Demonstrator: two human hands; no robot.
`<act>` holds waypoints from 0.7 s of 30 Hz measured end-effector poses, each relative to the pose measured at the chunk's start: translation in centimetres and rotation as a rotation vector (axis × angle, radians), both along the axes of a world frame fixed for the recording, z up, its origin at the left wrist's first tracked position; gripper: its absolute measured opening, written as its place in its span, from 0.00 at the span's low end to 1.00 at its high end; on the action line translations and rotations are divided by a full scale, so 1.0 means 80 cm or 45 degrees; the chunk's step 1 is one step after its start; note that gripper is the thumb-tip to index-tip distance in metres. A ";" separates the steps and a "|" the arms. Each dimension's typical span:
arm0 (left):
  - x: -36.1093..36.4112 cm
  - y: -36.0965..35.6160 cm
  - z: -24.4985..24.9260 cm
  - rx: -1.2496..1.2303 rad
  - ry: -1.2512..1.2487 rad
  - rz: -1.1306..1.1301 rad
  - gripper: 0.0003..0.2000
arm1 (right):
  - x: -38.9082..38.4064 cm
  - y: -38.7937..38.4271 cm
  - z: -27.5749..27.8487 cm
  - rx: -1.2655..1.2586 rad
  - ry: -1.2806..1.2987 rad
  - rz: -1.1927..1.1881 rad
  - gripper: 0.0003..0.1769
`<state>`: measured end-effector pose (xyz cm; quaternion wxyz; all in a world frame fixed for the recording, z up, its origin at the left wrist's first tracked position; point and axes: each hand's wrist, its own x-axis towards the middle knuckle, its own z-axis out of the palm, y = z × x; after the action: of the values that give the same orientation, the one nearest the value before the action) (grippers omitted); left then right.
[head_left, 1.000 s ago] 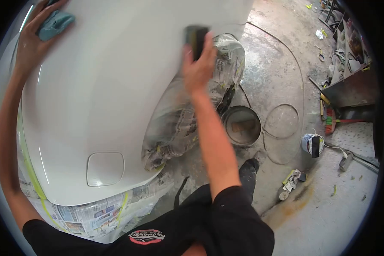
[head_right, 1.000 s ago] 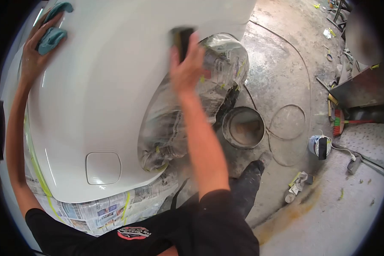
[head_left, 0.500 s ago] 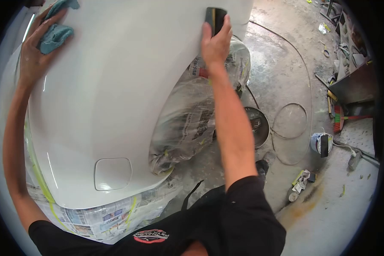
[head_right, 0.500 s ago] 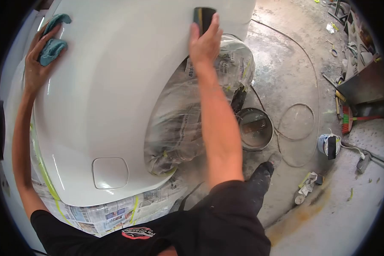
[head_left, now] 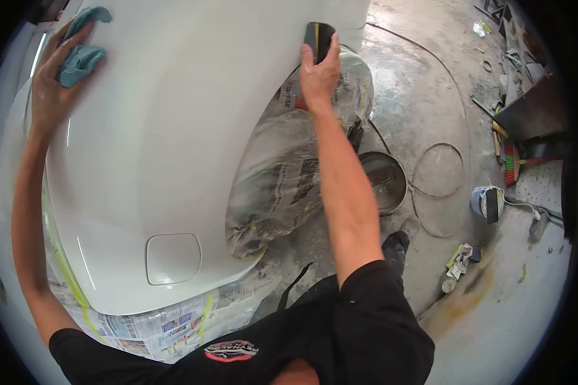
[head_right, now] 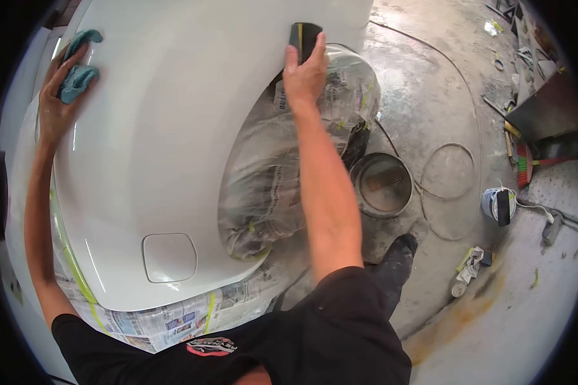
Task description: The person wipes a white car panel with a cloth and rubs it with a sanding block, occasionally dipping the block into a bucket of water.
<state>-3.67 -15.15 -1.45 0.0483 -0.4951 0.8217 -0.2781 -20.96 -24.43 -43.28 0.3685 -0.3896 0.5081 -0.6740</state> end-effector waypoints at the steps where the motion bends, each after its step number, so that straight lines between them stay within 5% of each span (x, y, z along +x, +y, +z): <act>1: 0.003 0.000 0.000 -0.001 0.007 0.004 0.25 | 0.006 0.022 0.008 -0.011 0.021 0.012 0.41; 6: -0.004 0.005 -0.004 -0.011 0.017 0.049 0.25 | 0.053 0.170 0.016 -0.229 0.021 0.210 0.43; 9: 0.008 0.002 0.001 0.021 -0.009 0.036 0.25 | 0.039 0.078 -0.014 -0.287 0.097 -0.063 0.42; 11: 0.010 0.004 0.000 0.029 0.000 0.050 0.25 | 0.009 -0.004 -0.032 0.026 -0.166 0.037 0.41; 14: 0.002 0.000 0.000 0.003 -0.020 0.021 0.25 | 0.016 0.025 -0.021 -0.027 0.093 -0.039 0.42; 17: -0.002 0.002 -0.002 -0.025 -0.031 0.032 0.25 | 0.052 0.166 0.024 -0.265 0.071 0.102 0.42; 21: -0.001 0.004 -0.001 0.003 -0.014 0.041 0.25 | 0.049 0.099 -0.001 -0.452 0.252 -0.051 0.43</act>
<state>-3.75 -14.85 -1.52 0.0579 -0.5067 0.8136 -0.2791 -17.07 -16.49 -43.40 0.2289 -0.5026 0.4229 -0.7185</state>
